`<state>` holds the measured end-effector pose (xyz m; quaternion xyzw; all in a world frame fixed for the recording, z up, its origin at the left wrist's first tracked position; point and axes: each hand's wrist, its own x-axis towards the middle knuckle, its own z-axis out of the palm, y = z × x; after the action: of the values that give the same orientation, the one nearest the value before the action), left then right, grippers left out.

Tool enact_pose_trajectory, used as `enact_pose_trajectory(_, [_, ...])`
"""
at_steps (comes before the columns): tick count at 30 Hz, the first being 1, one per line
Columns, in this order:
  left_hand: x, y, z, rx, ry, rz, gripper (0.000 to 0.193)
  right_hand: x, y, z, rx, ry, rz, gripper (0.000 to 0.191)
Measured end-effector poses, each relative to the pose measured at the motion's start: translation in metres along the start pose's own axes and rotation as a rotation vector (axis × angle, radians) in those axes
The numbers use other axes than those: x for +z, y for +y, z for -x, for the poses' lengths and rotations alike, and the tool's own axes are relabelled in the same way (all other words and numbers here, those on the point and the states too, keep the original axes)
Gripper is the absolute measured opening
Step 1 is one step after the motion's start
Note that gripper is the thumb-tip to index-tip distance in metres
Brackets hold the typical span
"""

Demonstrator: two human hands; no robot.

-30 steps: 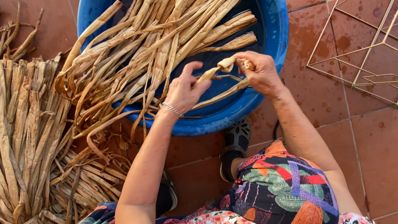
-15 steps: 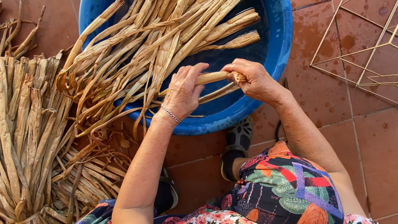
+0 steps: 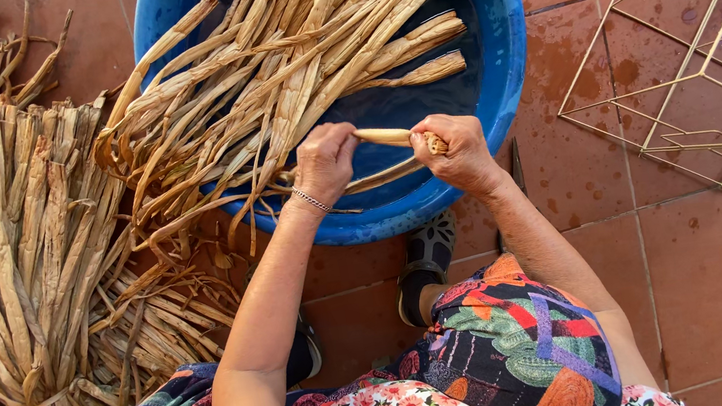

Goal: The person sits on a tiled floor and processes dried plant strips. They soak the strips in a blue basin of water, peel away outer layers by hand, and use scissors to cut the strips into smaller pieces. The processed strips are then placed onto a wire rack.

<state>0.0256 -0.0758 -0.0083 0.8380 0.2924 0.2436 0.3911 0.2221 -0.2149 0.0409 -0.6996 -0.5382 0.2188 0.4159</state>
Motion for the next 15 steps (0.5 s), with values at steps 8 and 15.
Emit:
enact_pose_trajectory(8, [-0.009, -0.004, 0.003, -0.718, -0.27, 1.197, 0.016, 0.016, -0.002, -0.002, -0.223, 0.06, 0.22, 0.009])
enact_pose_trajectory(15, [-0.024, 0.019, -0.003, 0.031, 0.045, 0.104, 0.023, 0.006, -0.002, 0.002, -0.046, -0.042, 0.083, 0.013])
